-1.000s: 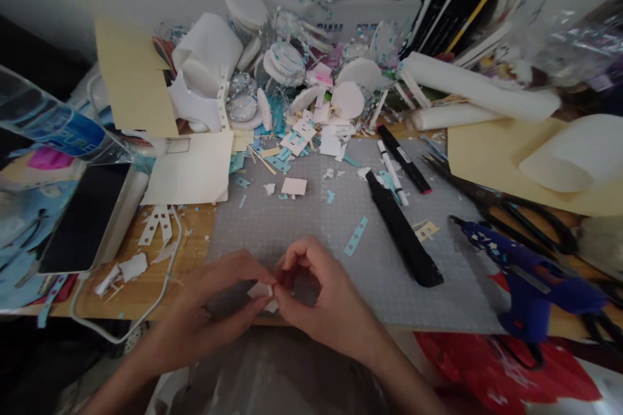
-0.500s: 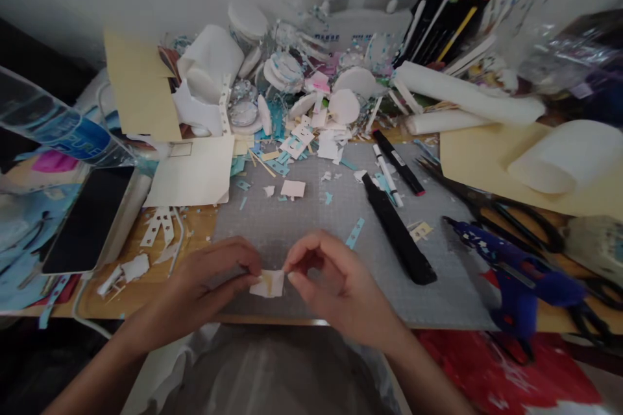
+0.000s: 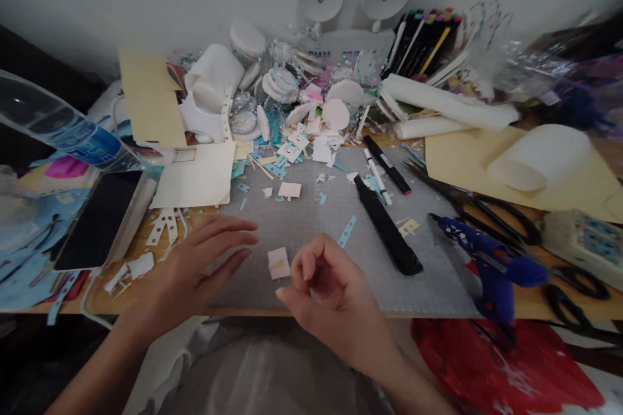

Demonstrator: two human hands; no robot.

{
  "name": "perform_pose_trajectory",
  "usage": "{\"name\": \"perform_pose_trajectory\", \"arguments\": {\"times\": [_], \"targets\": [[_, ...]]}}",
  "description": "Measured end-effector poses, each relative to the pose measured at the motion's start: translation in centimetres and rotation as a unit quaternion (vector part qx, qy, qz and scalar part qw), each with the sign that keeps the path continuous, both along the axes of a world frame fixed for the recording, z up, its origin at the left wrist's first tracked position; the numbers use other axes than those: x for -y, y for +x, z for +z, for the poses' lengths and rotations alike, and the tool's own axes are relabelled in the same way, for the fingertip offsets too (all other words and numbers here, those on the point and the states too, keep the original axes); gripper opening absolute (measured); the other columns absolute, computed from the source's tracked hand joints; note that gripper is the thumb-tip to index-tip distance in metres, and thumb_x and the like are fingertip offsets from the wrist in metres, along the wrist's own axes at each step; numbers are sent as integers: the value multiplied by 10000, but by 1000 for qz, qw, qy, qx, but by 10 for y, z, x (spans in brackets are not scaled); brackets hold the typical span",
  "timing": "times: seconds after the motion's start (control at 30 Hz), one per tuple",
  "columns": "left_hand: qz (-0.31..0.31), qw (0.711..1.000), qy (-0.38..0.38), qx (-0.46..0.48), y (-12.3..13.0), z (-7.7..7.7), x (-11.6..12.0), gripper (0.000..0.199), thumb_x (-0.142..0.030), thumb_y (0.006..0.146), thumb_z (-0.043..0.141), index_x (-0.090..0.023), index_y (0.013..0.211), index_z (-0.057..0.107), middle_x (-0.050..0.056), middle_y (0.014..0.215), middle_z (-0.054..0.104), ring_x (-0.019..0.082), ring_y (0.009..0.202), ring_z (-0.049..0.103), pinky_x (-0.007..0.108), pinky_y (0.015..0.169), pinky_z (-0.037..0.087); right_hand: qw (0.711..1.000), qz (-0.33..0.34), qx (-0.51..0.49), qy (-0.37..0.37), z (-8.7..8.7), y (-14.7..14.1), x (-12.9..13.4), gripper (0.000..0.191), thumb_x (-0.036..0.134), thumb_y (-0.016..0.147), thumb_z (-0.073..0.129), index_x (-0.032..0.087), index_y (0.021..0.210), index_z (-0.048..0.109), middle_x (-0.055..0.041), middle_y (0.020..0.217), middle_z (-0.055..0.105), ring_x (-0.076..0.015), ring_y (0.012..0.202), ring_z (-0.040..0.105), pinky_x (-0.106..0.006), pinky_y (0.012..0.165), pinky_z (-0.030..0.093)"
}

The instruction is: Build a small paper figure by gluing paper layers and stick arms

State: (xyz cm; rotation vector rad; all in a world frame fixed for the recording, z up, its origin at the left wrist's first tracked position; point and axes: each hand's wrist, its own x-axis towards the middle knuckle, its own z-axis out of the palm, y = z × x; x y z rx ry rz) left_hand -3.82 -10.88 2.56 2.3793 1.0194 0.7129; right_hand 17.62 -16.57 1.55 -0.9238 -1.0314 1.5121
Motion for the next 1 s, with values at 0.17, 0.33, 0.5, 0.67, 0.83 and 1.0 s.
{"name": "perform_pose_trajectory", "arguments": {"times": [0.17, 0.33, 0.5, 0.67, 0.83, 1.0], "targets": [[-44, 990, -76, 106, 8, 32, 29, 193, -198, 867, 703, -196, 1051, 646, 29, 1018, 640, 147, 955, 610, 238, 834, 491, 999, 36, 7, 10, 6, -7, 6, 293, 98, 824, 647, 242, 801, 393, 75, 730, 418, -83, 617, 371, -181, 567, 321], [-51, 986, -108, 117, 21, 36, 37, 70, -118, 896, 649, -177, 931, 661, 5, 887, 654, 113, 842, 614, 200, 755, 479, 996, 18, 72, 47, 7, -9, 9, 287, 85, 803, 631, 244, 798, 392, 71, 751, 446, -87, 633, 409, -190, 583, 356], [-30, 995, -47, 83, 22, 29, 34, 106, -67, 920, 579, -159, 901, 629, 20, 870, 643, 138, 835, 577, 242, 765, 457, 980, -26, 168, 99, 2, -9, 6, 262, 105, 813, 636, 246, 795, 416, 71, 730, 436, -95, 635, 421, -206, 581, 365], [7, 997, 72, 26, 27, 21, 34, 136, -59, 953, 477, -147, 932, 578, 51, 895, 622, 180, 822, 507, 315, 765, 428, 962, -76, 225, 137, -3, -11, -1, 265, 146, 838, 654, 243, 783, 414, 64, 724, 435, -105, 646, 436, -227, 585, 378], [44, 993, 112, -5, 37, 13, 33, 130, -72, 959, 445, -163, 907, 521, 50, 879, 594, 196, 811, 503, 330, 728, 419, 952, -94, 241, 161, -6, -13, -7, 264, 148, 856, 648, 241, 780, 413, 59, 731, 436, -107, 650, 444, -230, 587, 391], [77, 991, 108, 3, 33, 8, 21, 175, -28, 930, 419, -189, 903, 483, 48, 895, 577, 194, 833, 509, 328, 754, 431, 945, -97, 262, 167, -7, -9, -6, 258, 138, 879, 614, 241, 783, 397, 47, 727, 437, -114, 650, 459, -237, 586, 405]]}}
